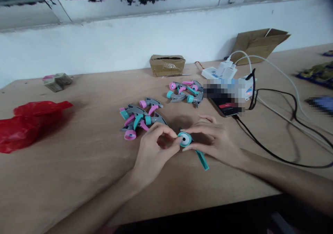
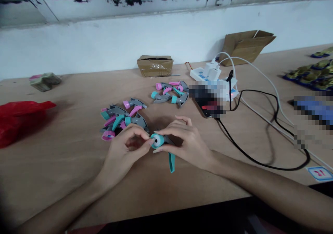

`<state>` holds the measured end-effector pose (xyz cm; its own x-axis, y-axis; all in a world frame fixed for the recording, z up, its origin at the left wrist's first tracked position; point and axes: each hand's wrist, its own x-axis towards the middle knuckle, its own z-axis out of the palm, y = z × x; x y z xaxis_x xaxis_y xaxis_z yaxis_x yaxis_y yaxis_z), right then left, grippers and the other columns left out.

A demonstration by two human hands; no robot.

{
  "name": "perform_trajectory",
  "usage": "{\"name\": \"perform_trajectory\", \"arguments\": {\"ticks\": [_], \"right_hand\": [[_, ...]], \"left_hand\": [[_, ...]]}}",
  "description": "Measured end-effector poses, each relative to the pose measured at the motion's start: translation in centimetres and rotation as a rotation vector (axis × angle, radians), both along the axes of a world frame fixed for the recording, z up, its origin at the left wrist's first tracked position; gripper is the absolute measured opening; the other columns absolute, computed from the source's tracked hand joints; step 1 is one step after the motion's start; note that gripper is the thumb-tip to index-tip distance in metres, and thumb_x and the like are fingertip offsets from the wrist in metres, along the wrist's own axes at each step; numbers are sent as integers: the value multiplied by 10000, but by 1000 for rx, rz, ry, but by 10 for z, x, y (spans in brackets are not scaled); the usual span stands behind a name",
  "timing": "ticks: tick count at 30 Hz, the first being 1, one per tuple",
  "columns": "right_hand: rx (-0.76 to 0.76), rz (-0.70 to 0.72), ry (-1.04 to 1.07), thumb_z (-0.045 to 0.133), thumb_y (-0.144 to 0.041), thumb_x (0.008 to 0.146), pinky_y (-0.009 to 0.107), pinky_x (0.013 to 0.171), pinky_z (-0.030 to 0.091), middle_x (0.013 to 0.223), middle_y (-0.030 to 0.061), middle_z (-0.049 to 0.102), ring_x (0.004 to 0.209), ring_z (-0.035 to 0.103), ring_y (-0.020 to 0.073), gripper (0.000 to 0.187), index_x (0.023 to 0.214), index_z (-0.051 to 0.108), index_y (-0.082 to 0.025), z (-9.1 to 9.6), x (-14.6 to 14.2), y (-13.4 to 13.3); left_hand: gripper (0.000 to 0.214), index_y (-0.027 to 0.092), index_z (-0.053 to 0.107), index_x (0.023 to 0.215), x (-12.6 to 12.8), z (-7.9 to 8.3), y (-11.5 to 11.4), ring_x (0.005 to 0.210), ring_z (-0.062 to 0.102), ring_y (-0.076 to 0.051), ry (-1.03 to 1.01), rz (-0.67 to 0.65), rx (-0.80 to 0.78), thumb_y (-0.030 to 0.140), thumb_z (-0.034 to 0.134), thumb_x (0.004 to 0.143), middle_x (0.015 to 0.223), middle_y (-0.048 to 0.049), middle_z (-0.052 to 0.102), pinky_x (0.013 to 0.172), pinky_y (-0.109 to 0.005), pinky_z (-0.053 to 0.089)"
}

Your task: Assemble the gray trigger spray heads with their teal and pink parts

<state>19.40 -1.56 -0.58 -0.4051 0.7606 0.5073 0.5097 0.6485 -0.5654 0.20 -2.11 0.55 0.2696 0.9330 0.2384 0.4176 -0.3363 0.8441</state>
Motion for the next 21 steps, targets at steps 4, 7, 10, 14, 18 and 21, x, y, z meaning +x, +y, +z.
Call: {"name": "perform_trajectory", "arguments": {"ticks": [4, 7, 10, 14, 18, 21], "right_hand": [[3, 7, 8, 671, -349, 724, 383, 997, 283, 815, -28, 684, 780, 617, 121, 288, 981, 610, -234, 1, 0, -1], [19, 12, -3, 654, -345, 744, 389, 989, 286, 780, -28, 670, 778, 615, 119, 268, 981, 610, -230, -1, 1, -1], [34, 24, -12, 662, -339, 737, 391, 985, 285, 770, -26, 661, 777, 609, 119, 281, 989, 609, -225, -5, 1, -1], [56, 32, -2, 667, -326, 732, 369, 917, 336, 774, -23, 659, 751, 594, 121, 287, 994, 609, -225, -9, 0, -1], [89, 28, -15, 653, -294, 751, 340, 831, 364, 821, -1, 663, 805, 575, 134, 257, 990, 614, -206, -10, -4, -5], [118, 8, -47, 647, -279, 759, 327, 785, 368, 828, 9, 656, 814, 556, 140, 238, 979, 624, -193, -12, -6, -7]], "left_hand": [[58, 184, 600, 821, 0, 4, -2, 744, 532, -100, 32, -22, 98, 171, 606, 765, 874, -10, 488, 545, -171, 473], [104, 189, 623, 826, 1, 7, -3, 771, 535, -105, 92, -52, 147, 138, 612, 736, 888, -15, 484, 570, -176, 494], [132, 194, 624, 813, 3, 7, -3, 742, 541, -98, 162, -33, 156, 124, 624, 702, 879, -7, 493, 568, -182, 488], [86, 208, 624, 754, 5, 5, -5, 705, 546, -98, 289, 44, 155, 147, 621, 694, 845, 15, 519, 582, -215, 466], [22, 224, 636, 725, 6, 3, -9, 698, 553, -110, 397, 89, 95, 215, 624, 709, 842, 27, 546, 583, -242, 443], [27, 210, 628, 687, 6, 1, -9, 658, 548, -107, 430, 83, 17, 224, 624, 709, 818, 27, 546, 569, -251, 431]]}}
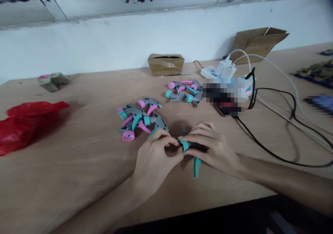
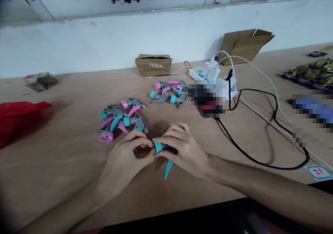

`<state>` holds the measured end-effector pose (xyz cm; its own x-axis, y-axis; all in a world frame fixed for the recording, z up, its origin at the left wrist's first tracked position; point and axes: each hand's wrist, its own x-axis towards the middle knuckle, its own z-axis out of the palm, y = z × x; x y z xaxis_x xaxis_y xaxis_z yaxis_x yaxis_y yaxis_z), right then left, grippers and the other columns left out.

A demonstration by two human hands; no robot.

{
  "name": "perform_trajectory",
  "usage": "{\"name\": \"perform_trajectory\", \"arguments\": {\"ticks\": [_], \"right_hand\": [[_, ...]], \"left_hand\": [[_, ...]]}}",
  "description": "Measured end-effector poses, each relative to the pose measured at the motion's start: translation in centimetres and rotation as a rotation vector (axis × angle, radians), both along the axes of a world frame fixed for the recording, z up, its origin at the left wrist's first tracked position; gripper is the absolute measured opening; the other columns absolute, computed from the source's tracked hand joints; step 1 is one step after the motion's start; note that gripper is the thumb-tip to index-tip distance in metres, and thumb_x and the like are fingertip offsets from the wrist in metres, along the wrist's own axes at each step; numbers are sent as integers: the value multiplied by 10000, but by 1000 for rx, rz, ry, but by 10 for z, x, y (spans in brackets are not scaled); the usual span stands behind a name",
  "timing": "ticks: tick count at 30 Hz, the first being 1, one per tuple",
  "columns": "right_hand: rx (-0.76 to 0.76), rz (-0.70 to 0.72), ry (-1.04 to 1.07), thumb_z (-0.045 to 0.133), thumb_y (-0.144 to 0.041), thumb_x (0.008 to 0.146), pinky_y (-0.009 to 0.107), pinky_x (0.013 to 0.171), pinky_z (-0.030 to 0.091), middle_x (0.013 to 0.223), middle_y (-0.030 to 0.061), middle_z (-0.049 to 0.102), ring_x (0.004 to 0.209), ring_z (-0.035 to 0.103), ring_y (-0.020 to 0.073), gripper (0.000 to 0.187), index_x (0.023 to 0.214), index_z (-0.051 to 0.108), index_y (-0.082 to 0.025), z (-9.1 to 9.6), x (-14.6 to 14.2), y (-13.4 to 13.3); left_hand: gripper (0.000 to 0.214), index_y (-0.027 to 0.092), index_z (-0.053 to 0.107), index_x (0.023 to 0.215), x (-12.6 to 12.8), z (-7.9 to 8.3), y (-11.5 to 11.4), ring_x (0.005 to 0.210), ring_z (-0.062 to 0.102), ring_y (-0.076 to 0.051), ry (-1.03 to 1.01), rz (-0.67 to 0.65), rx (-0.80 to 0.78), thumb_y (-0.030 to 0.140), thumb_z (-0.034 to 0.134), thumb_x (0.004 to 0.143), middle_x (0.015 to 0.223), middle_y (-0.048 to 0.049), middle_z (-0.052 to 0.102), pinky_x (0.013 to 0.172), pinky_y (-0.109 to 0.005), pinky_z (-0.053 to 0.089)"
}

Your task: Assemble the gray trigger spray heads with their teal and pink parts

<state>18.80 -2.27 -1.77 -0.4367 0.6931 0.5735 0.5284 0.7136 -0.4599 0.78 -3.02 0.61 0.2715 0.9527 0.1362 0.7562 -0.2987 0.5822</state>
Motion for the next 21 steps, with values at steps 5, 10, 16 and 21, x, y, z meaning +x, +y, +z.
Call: {"name": "perform_trajectory", "arguments": {"ticks": [5, 10, 16, 21], "right_hand": [[1, -37, -14, 625, -315, 774, 323, 751, 371, 792, 13, 643, 784, 544, 143, 223, 964, 639, -199, 0, 0, 0], [-108, -52, 26, 648, -366, 743, 316, 752, 374, 781, -5, 653, 760, 552, 134, 254, 943, 639, -210, 3, 0, 2], [-117, -105, -24, 628, -376, 762, 350, 861, 323, 852, -14, 680, 825, 582, 139, 237, 952, 630, -234, 3, 4, 14], [-123, -206, -103, 636, -370, 756, 378, 897, 280, 918, -5, 683, 915, 591, 168, 236, 957, 634, -245, 6, -1, 46]], "left_hand": [[40, 196, 626, 707, 1, -5, 1, 645, 534, -96, -138, -27, -19, 187, 610, 742, 822, 11, 530, 561, -231, 444], [49, 196, 638, 772, 2, -5, 4, 705, 547, -98, -302, -74, 59, 157, 607, 771, 860, -10, 514, 546, -193, 466], [92, 207, 651, 839, -2, -5, 4, 715, 539, -90, -322, -126, 128, 160, 577, 812, 875, -16, 504, 542, -175, 470], [109, 208, 642, 864, -4, -4, -4, 667, 523, -76, -406, -149, 202, 154, 556, 824, 883, -15, 479, 558, -192, 480]]}}
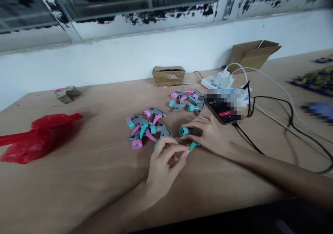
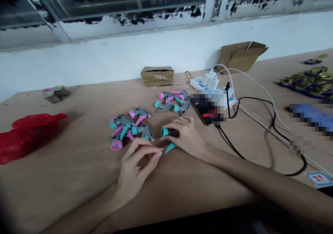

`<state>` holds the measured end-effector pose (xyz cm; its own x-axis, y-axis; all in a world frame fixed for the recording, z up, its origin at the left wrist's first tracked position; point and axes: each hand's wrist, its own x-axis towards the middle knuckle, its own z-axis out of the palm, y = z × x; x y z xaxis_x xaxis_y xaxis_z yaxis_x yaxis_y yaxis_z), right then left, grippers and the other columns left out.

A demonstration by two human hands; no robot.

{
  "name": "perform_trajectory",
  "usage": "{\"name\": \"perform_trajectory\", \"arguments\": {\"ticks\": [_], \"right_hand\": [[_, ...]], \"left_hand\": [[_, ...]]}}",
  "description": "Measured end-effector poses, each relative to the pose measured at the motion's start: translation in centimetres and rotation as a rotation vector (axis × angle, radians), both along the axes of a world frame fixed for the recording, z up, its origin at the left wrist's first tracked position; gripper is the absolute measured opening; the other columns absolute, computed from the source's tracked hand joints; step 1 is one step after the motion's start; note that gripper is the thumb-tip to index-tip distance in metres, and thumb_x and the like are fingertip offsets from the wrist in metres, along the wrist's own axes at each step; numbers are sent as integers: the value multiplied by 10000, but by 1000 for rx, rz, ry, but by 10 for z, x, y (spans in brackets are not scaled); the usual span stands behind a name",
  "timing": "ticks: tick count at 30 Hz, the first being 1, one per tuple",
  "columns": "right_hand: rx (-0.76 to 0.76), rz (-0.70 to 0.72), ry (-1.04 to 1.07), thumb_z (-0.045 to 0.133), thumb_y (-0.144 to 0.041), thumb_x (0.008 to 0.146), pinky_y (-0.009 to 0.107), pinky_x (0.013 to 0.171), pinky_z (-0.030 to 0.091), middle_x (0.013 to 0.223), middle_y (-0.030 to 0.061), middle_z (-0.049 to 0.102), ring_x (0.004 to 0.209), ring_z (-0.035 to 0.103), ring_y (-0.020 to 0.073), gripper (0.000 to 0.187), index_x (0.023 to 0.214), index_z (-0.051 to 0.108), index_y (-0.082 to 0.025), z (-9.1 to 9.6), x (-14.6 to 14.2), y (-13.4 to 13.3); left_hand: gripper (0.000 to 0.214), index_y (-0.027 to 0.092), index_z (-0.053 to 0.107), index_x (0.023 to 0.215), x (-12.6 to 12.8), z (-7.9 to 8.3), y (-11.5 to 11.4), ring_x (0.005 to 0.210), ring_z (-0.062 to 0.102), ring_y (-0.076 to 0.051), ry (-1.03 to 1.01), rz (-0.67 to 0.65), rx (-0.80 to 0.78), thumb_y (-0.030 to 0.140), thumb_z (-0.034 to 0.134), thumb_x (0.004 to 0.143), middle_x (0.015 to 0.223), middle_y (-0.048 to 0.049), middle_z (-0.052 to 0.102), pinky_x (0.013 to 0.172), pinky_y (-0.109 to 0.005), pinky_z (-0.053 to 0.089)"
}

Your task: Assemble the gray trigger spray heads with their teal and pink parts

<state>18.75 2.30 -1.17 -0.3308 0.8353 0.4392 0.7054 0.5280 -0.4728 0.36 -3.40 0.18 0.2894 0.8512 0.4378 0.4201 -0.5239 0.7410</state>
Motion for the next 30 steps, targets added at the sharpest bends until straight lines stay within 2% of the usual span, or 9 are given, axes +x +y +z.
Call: {"name": "perform_trajectory", "arguments": {"ticks": [4, 10, 14, 18, 19, 21, 24, 27, 30], "right_hand": [[-20, -53, -106, 596, -438, 771, 412, 929, 236, 963, 9, 681, 965, 577, 191, 249, 920, 651, -245, 5, -19, 33], [-84, -56, -187, 533, -572, 757, 393, 825, 293, 902, 26, 701, 884, 598, 216, 392, 936, 665, -249, 20, -34, 65], [-88, -129, -275, 460, -528, 826, 412, 854, 256, 940, 45, 687, 903, 579, 213, 365, 906, 672, -242, 36, -30, 84], [-153, -249, -414, 542, -535, 764, 485, 849, 278, 866, 122, 662, 930, 554, 293, 408, 778, 674, -149, 39, -38, 106], [-174, -269, -441, 559, -529, 755, 501, 855, 294, 882, 133, 650, 946, 548, 304, 415, 783, 666, -129, 38, -42, 111], [-214, -290, -478, 550, -460, 796, 487, 859, 371, 998, 119, 611, 977, 544, 268, 376, 927, 623, -115, 36, -50, 117], [-259, -269, -477, 516, -379, 845, 429, 821, 452, 1059, 84, 577, 957, 560, 209, 324, 1051, 560, -132, 42, -56, 121], [-255, -170, -415, 513, -496, 806, 449, 818, 396, 871, 75, 637, 935, 564, 253, 376, 844, 659, -152, 57, -46, 112], [-214, -33, -341, 503, -549, 786, 372, 825, 366, 888, 26, 643, 921, 563, 201, 373, 854, 674, -225, 72, -21, 86]], "left_hand": [[111, 203, 632, 857, -2, 1, -2, 650, 503, -82, -19, 10, -13, 157, 533, 836, 863, -15, 470, 576, -216, 478], [157, 200, 623, 880, -5, 2, 1, 689, 501, -107, -15, 20, -84, 179, 467, 875, 862, -29, 478, 579, -225, 472], [183, 182, 624, 859, -6, 1, 1, 654, 491, -96, 4, -2, -125, 199, 445, 890, 860, -31, 472, 582, -230, 461], [200, 170, 620, 839, -5, 0, 2, 634, 488, -94, 17, 7, -138, 228, 437, 894, 854, -33, 476, 568, -232, 454], [205, 170, 619, 836, -5, 0, 2, 633, 490, -97, 14, 14, -134, 234, 434, 895, 852, -34, 479, 568, -235, 456], [211, 171, 620, 827, -5, 0, 3, 644, 497, -104, 6, 24, -124, 243, 433, 894, 844, -37, 482, 566, -237, 463], [205, 175, 620, 817, -4, 1, 4, 656, 500, -112, 0, 23, -114, 244, 441, 889, 834, -39, 483, 552, -232, 467], [176, 175, 609, 817, -5, 2, 4, 642, 492, -106, -15, 18, -93, 226, 454, 883, 826, -37, 491, 542, -225, 460], [140, 176, 589, 838, -8, 5, 3, 636, 502, -105, -43, 23, -66, 206, 458, 878, 789, -27, 509, 533, -215, 451]]}}
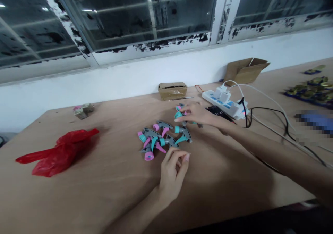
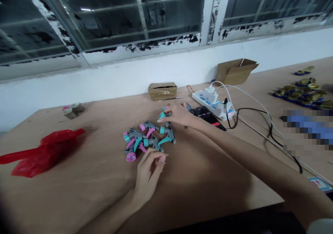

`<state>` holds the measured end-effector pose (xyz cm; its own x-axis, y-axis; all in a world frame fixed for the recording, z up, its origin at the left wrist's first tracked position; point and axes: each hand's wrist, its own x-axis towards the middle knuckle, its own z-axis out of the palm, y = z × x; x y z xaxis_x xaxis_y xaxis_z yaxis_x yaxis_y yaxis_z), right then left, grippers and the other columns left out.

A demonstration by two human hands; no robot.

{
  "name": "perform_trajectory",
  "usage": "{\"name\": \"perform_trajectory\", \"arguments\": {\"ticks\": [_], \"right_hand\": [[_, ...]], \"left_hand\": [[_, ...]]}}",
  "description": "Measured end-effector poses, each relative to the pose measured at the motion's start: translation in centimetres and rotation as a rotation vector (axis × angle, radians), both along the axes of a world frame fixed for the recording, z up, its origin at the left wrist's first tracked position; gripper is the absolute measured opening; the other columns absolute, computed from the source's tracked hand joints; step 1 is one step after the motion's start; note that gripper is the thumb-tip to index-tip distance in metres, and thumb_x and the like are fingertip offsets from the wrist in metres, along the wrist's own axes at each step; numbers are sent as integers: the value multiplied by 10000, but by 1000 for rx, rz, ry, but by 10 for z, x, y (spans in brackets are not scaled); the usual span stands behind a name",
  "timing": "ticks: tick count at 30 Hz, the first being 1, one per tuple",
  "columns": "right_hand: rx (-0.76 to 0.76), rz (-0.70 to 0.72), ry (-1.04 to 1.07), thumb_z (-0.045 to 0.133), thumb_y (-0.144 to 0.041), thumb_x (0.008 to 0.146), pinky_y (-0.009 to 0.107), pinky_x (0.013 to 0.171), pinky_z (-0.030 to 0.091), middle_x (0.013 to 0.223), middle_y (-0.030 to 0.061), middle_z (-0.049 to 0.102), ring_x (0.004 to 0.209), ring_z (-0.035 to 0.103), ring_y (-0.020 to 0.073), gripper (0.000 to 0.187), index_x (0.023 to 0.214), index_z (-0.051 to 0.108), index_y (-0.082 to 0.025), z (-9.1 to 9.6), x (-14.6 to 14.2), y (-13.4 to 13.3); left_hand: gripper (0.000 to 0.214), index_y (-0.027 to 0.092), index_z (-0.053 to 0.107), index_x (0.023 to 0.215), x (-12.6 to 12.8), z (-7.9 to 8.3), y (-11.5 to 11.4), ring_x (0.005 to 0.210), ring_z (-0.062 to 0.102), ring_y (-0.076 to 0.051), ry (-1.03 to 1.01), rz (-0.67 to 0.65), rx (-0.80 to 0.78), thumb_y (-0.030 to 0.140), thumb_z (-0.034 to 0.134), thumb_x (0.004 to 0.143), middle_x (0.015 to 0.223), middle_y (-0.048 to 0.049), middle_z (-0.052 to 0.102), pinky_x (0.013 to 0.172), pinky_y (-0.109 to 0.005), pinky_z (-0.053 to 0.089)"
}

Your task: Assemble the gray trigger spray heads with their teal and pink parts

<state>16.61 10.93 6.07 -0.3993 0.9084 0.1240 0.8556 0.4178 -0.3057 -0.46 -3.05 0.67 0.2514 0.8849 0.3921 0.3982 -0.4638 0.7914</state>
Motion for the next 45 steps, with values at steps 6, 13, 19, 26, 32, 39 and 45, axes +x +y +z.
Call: {"name": "perform_trajectory", "arguments": {"ticks": [6, 13, 19, 26, 32, 39, 45], "right_hand": [[180, 238, 179, 577, -526, 746, 446, 943, 233, 996, 12, 628, 999, 536, 199, 334, 981, 646, -299, -7, 40, -77], [276, 263, 257, 565, -402, 809, 454, 995, 186, 881, -11, 674, 904, 564, 147, 287, 1060, 596, -268, -41, 32, -129], [241, 207, 306, 625, -443, 743, 442, 996, 208, 842, -8, 668, 856, 587, 144, 294, 950, 606, -235, -61, 31, -139], [242, 260, 360, 643, -372, 748, 433, 985, 193, 778, -31, 661, 811, 590, 132, 176, 870, 635, -247, -69, 27, -145], [261, 231, 381, 622, -366, 768, 423, 970, 207, 791, -22, 664, 798, 580, 132, 169, 877, 632, -237, -69, 25, -148], [268, 202, 401, 624, -289, 778, 425, 975, 204, 781, -40, 669, 830, 559, 140, 103, 857, 609, -225, -73, 18, -148], [298, 205, 439, 656, -311, 748, 398, 960, 229, 758, -47, 658, 828, 550, 134, 165, 881, 620, -222, -78, 15, -145]], "left_hand": [[93, 185, 554, 911, -2, 1, 3, 642, 543, -110, -30, 11, 15, 188, 483, 852, 772, -14, 554, 557, -219, 465], [101, 183, 581, 892, 4, 6, 7, 736, 569, -133, 85, -150, -183, 223, 546, 807, 845, -31, 593, 534, -192, 456], [93, 163, 630, 802, 7, 3, 10, 617, 539, -113, 144, -279, -379, 239, 590, 766, 725, -9, 599, 512, -192, 421], [32, 154, 633, 670, 8, 1, 13, 562, 505, -106, 235, -296, -419, 178, 619, 686, 601, 22, 570, 507, -200, 400], [100, 146, 626, 699, 6, -2, 16, 548, 462, -91, 240, -325, -469, 239, 603, 725, 585, 35, 520, 486, -193, 347], [119, 145, 589, 736, 7, -5, 12, 580, 489, -103, 149, -286, -497, 256, 552, 762, 648, 13, 525, 491, -197, 405], [174, 130, 588, 823, -2, -5, 22, 589, 549, -109, 51, -422, -754, 289, 547, 766, 666, -3, 572, 525, -219, 492]]}}
